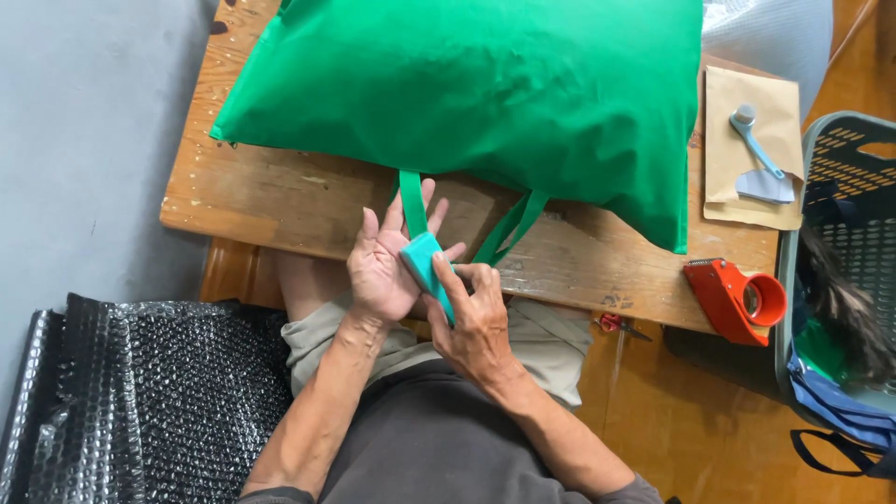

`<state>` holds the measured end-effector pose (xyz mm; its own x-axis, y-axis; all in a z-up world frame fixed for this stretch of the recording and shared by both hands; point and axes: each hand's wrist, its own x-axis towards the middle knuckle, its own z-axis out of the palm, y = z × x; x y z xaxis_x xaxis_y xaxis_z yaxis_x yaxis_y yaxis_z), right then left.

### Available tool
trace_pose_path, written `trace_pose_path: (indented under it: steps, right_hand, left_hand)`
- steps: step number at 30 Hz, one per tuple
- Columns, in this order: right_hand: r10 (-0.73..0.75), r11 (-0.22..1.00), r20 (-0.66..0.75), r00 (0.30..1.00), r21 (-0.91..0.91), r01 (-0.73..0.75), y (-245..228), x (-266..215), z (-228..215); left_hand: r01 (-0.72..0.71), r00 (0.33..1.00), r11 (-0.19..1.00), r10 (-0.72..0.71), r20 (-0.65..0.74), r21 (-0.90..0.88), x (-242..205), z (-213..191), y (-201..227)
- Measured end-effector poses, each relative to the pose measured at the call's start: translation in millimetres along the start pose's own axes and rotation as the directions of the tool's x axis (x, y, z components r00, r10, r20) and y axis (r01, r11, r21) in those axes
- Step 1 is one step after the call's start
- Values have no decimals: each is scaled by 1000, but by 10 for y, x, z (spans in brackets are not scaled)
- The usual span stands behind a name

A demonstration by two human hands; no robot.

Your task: Brushing the surface of a green tote bag containing a pillow to clean or smooth it.

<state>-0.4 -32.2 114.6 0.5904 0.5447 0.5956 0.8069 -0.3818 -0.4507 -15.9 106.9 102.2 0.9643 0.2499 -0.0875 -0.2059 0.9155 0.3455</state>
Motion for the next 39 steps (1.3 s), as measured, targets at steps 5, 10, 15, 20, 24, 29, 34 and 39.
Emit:
trace_pose_path:
  steps: [5,10,15,20,24,29,34,39]
  right_hand:
    - [49,999,-57,997,25,-48,14,118,-81]
    - [21,1000,-125,992,9,-20,-5,254,-157]
    - [36,999,-67,997,14,-35,1,-92,-396]
    - [87,995,-91,992,65,-82,17,-67,-475]
    - [68,995,-158,985,77,-57,-31,128,-518]
    - [34,999,-177,984,2,-34,10,-103,-582]
    - [167,981,-150,974,129,-148,125,-292,-641]
    - [76,990,-249,965,136,-43,28,-21,-579]
  left_hand:
    - [44,998,995,-40,-49,84,-110,92,-283]
    - [85,995,996,-85,-61,4,-265,215,-368]
    - [40,999,997,-40,-2,58,-229,371,-218]
    - [73,997,980,-78,20,184,-321,383,-358]
    - [88,995,981,-94,31,171,-389,465,-457]
    - [49,998,996,-52,30,71,-350,501,-452]
    - [-114,993,987,111,35,112,-323,563,-434]
    - [-97,995,984,94,30,148,-396,646,-548]
